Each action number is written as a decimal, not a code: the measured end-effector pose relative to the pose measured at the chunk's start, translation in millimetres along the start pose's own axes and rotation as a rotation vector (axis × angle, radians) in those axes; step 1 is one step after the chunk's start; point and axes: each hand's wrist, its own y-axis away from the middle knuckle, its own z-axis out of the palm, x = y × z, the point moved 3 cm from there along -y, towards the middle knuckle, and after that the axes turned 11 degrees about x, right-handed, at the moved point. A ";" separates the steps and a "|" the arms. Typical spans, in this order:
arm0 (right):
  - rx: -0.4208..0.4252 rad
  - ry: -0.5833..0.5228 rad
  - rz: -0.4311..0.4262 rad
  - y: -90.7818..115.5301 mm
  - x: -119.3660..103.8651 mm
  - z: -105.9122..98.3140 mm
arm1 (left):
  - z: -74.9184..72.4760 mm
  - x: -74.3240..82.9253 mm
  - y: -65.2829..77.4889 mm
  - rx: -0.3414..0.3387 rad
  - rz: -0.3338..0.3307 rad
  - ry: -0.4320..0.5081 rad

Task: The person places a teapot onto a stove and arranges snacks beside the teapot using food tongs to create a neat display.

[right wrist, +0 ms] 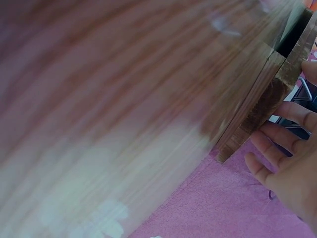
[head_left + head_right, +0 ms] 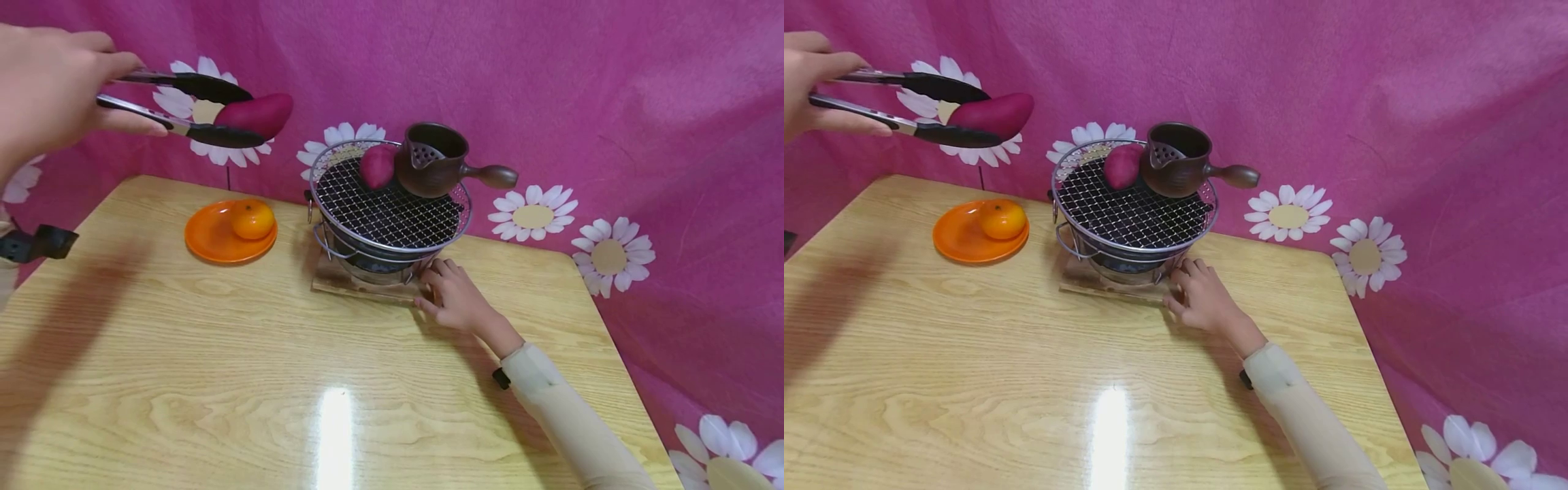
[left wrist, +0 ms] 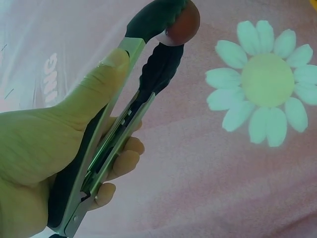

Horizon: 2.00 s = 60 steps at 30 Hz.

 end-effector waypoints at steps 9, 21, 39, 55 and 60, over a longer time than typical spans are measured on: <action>0.013 0.002 -0.012 -0.2 0.1 0.2 | -9.5 12.9 -5.8 0.001 0.021 0.000; 0.000 0.002 -0.011 -1.9 -1.4 -0.9 | -12.5 28.4 -13.7 -0.099 -0.004 -0.070; 0.017 -0.013 -0.027 -0.3 -2.5 -1.7 | -2.5 53.1 -26.4 -0.177 0.081 -0.001; 0.025 -0.017 -0.038 -1.4 -3.9 -1.0 | 1.3 67.5 -36.8 -0.179 0.132 0.031; 0.029 -0.020 -0.038 -1.4 -4.6 -1.0 | 6.5 69.7 -38.2 -0.217 0.129 0.025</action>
